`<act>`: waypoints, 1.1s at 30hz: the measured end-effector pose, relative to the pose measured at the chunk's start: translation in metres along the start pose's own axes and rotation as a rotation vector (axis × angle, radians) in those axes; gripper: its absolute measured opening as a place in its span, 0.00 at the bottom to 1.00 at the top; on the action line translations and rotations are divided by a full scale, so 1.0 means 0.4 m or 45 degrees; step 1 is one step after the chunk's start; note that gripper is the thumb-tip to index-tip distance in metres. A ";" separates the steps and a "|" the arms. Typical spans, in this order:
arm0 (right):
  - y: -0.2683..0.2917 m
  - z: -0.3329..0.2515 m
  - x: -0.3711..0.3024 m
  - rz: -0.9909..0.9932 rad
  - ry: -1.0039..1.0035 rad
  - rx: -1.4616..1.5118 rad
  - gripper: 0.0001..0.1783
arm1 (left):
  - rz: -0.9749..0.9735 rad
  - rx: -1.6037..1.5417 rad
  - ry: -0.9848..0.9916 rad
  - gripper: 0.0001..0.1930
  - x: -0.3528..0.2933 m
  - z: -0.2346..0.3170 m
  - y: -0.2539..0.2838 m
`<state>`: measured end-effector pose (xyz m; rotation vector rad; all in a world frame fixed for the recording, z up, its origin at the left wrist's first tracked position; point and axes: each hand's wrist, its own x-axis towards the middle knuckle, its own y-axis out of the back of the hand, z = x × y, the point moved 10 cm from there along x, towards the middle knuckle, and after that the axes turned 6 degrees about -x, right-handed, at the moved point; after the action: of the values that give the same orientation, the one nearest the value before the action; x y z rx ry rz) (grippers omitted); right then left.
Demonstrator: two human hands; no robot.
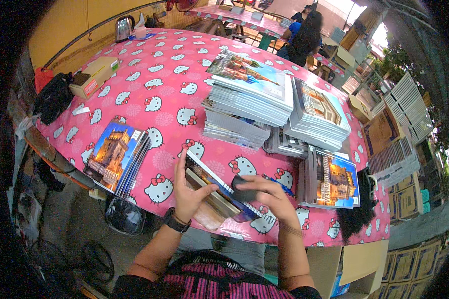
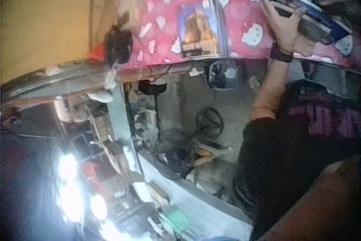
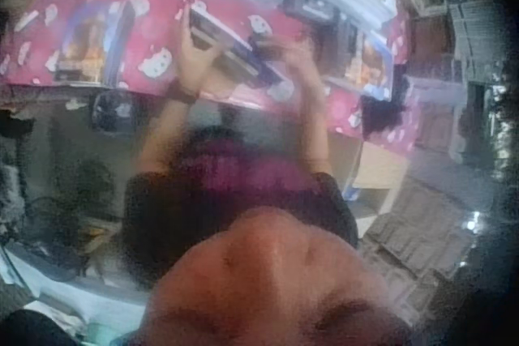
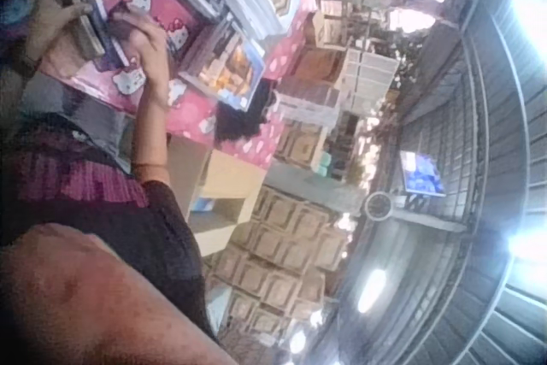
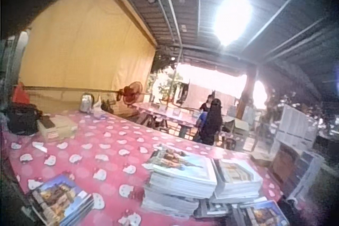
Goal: The person attaches a plastic spiral binding to several notebooks one at a time by hand.
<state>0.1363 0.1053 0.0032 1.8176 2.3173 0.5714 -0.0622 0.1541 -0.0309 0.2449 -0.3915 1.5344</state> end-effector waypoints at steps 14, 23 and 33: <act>-0.031 -0.022 0.056 0.020 0.072 0.137 0.21 | -0.010 -0.419 0.075 0.30 0.022 -0.040 -0.001; -0.020 0.054 0.098 0.081 -0.141 -0.241 0.26 | -0.039 -0.550 0.115 0.27 0.021 -0.046 -0.001; -0.031 0.016 0.122 0.054 0.042 0.363 0.27 | -0.060 -0.487 0.139 0.23 0.024 -0.068 0.000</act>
<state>0.1147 0.1512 -0.0016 1.9937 2.4954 0.2888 -0.0596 0.1736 -0.0520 -0.1278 -0.5779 1.3886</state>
